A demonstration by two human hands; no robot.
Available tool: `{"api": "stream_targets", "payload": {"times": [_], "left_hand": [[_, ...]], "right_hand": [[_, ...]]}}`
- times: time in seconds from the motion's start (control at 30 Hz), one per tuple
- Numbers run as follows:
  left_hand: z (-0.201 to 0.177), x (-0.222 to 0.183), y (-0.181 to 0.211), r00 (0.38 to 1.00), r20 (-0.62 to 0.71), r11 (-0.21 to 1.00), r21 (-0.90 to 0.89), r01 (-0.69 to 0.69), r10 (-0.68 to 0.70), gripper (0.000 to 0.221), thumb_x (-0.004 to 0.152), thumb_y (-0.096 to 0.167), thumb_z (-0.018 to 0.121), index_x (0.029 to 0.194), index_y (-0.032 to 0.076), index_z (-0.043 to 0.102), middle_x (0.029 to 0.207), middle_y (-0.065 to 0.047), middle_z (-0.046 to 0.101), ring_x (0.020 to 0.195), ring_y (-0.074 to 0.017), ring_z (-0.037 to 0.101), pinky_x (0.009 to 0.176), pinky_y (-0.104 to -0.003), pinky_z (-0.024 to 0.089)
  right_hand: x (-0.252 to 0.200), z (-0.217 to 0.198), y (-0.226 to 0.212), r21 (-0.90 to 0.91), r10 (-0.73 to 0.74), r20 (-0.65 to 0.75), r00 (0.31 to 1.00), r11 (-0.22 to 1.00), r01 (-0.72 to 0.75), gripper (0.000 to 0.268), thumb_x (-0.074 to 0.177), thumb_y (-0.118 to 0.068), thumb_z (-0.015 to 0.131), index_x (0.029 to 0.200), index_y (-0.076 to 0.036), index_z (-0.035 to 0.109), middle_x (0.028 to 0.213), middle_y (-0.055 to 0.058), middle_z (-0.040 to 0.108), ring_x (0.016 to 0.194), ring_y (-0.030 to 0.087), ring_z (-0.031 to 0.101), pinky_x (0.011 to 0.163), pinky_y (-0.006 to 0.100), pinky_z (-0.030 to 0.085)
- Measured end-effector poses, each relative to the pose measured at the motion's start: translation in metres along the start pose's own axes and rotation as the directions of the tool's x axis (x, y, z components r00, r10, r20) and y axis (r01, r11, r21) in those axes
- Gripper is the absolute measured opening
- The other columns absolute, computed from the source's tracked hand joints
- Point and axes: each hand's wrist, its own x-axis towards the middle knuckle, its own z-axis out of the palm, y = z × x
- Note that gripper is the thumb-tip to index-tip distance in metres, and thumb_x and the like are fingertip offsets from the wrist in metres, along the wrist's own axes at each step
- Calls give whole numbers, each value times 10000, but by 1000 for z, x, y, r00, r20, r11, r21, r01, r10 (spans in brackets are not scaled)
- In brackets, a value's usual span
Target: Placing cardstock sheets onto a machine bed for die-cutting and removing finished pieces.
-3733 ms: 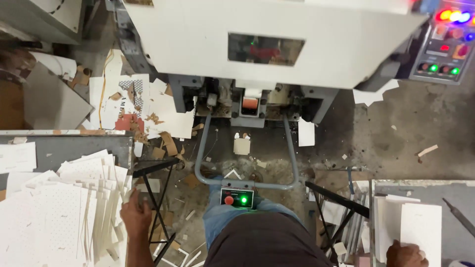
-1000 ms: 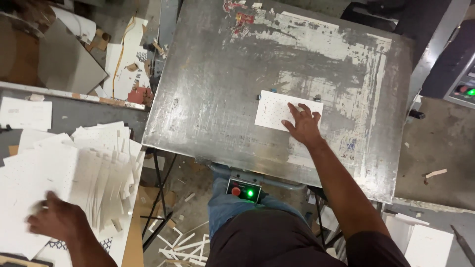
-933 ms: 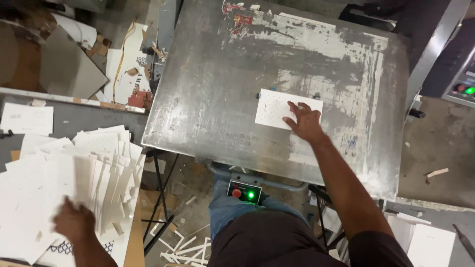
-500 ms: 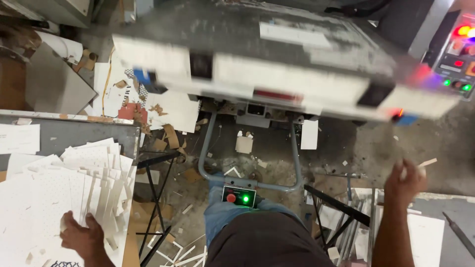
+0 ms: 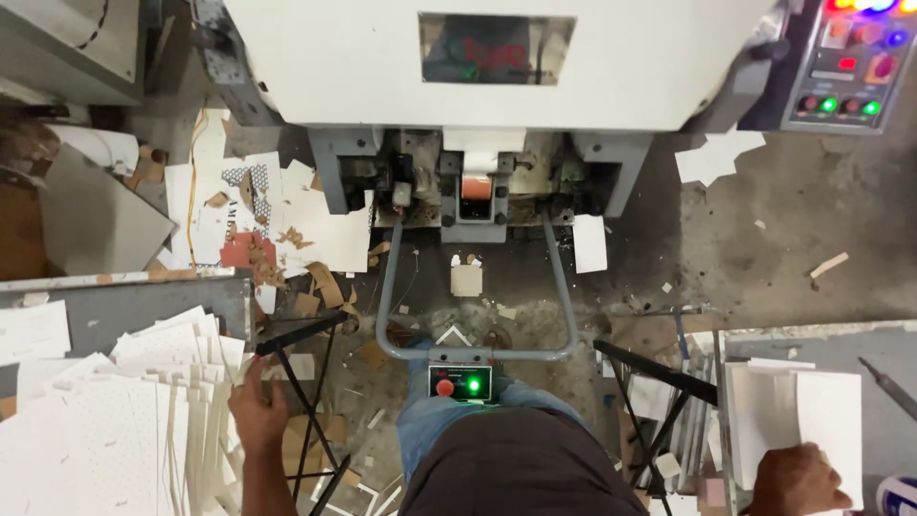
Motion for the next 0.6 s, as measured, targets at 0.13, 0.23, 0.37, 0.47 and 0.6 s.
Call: {"api": "stream_targets", "payload": {"times": [0.13,0.23,0.37,0.47,0.6], "left_hand": [[-5,14,36,999,40,996,-78,-33,36,374,957,125,663,1329,85,666,982,-232,717,750,-346,656,744,-465,545],[3,15,37,997,82,996,-88,17,-10,376,964,139,675,1336,82,666,1055,-237,706,739,-352,655,719,-457,552],[6,18,45,994,110,989,-143,44,-28,387,960,139,662,1343,79,652,1146,-239,700,784,-348,664,712,-440,570],[14,23,46,968,217,987,-76,145,-125,419,958,153,669,1376,114,661,1044,-245,685,817,-359,674,754,-442,573],[19,44,72,965,140,963,-186,-194,222,377,952,143,668,1323,81,659,1210,-238,680,1051,-397,668,887,-453,560]], "right_hand": [[18,-48,-9,-32,150,265,953,989,-146,326,1052,-321,581,984,-120,828,912,180,800,851,333,741,910,531,458],[16,-6,-7,82,133,241,961,984,-157,519,1142,-494,510,1023,-87,809,896,177,749,871,333,707,895,497,491],[3,-12,-10,214,-19,-33,999,976,25,449,970,-528,602,1112,-148,794,1002,177,735,929,360,684,771,498,470],[-6,-19,0,265,17,122,992,963,-49,410,1116,-353,525,1049,-51,794,936,226,734,846,362,693,788,510,519],[-4,-15,29,-58,33,-452,891,996,-67,372,1161,-210,438,950,-28,685,846,134,691,709,200,666,575,322,510]]}}
